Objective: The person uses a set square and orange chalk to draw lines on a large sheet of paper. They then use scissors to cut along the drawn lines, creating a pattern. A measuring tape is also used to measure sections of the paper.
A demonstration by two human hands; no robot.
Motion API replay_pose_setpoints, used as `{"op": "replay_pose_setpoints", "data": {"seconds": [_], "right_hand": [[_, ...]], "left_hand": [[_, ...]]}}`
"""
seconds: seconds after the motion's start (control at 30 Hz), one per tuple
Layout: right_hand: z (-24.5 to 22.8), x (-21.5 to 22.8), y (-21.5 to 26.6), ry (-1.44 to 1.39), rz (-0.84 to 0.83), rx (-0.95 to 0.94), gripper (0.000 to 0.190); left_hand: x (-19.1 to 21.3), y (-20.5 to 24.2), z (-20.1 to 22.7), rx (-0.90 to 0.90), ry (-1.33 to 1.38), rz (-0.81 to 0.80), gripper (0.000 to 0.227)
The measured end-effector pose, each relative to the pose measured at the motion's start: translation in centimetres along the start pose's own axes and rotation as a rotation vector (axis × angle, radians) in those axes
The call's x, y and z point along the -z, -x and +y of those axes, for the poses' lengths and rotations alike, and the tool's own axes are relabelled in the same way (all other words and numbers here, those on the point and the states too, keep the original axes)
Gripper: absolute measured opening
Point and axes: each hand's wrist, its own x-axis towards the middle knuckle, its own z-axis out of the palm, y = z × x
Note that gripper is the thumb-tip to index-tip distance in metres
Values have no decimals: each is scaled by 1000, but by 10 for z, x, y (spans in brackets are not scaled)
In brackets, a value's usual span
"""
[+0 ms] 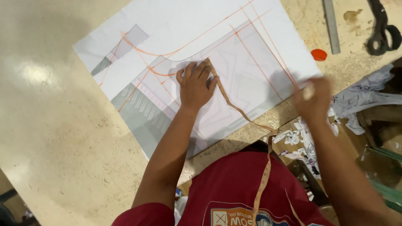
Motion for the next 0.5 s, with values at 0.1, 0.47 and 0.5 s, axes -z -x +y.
{"op": "replay_pose_setpoints", "data": {"seconds": [0.1,0.47,0.5], "right_hand": [[-27,-18,81,-340,-156,269,23],[-100,58,100,-435,-917,-513,25],[-104,64,95,-436,-917,-523,25]], "left_hand": [[-9,6,-4,43,12,-79,35],[-11,4,-4,43,-59,-188,37],[-9,2,-1,38,-55,-195,37]]}}
